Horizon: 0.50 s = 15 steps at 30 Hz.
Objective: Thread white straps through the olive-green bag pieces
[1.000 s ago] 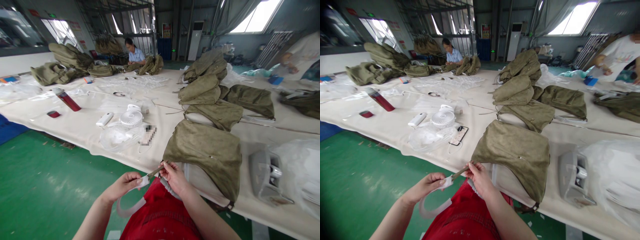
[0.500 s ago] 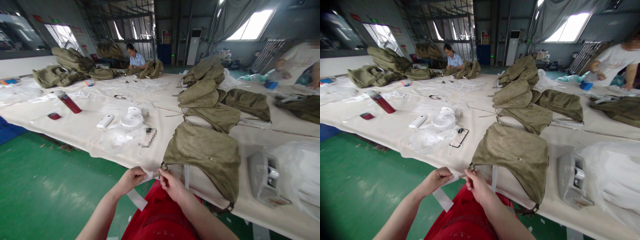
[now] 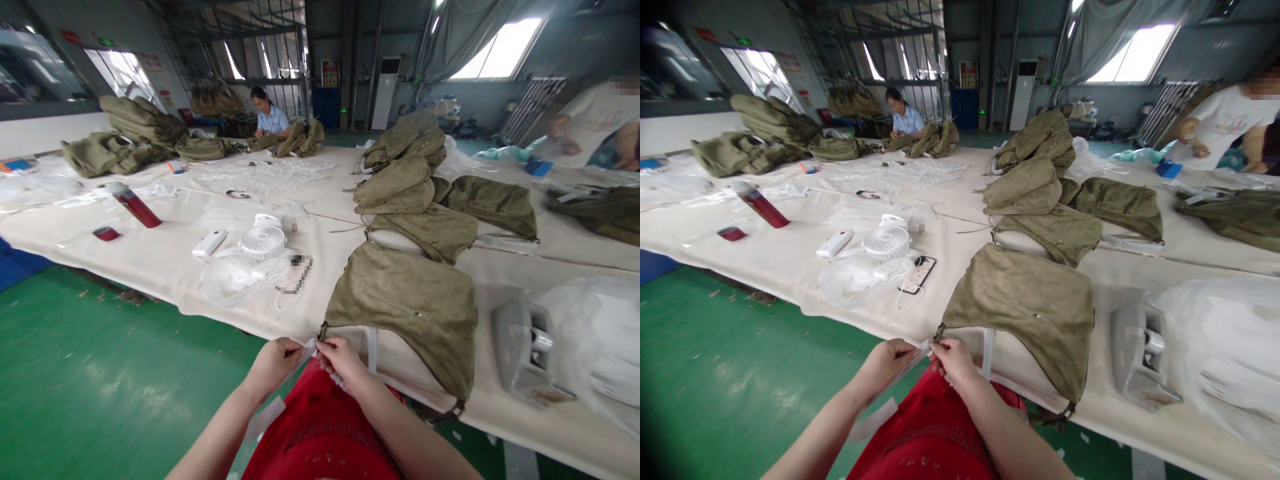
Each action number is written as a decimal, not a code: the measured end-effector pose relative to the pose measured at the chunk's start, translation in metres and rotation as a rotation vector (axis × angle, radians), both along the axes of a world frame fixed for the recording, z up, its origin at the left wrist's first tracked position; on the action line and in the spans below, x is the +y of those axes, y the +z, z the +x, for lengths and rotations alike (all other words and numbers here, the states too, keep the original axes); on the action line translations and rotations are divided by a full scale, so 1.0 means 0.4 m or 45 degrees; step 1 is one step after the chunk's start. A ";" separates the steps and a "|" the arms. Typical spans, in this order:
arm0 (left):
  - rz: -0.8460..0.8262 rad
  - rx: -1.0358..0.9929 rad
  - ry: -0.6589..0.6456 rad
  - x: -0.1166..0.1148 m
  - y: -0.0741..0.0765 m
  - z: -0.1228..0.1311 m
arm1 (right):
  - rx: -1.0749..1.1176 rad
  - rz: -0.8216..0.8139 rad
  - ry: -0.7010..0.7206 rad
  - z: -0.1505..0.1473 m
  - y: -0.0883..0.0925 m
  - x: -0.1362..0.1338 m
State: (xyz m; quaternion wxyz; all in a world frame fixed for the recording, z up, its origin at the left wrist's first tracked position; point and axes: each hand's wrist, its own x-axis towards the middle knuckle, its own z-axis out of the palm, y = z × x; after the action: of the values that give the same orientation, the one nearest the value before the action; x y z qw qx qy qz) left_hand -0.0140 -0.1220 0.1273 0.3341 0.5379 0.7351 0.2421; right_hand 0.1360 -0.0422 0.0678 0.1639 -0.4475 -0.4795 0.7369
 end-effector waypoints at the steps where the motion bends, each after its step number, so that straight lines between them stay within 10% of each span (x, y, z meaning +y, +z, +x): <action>1: -0.002 0.036 -0.014 0.005 -0.004 0.006 | -0.042 0.053 0.015 0.005 -0.005 0.007; 9: 0.042 0.198 0.032 0.043 -0.009 0.036 | -0.110 0.307 -0.212 0.042 -0.030 0.048; 15: 0.037 0.427 0.118 0.036 0.006 0.023 | -0.328 1.120 0.024 0.052 0.040 0.061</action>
State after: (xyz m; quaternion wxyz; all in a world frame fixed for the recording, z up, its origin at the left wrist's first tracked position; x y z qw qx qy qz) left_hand -0.0047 -0.1076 0.1296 0.1874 0.5412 0.8009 0.1746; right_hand 0.1568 -0.0179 0.0838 0.2704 -0.4190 -0.7674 0.4031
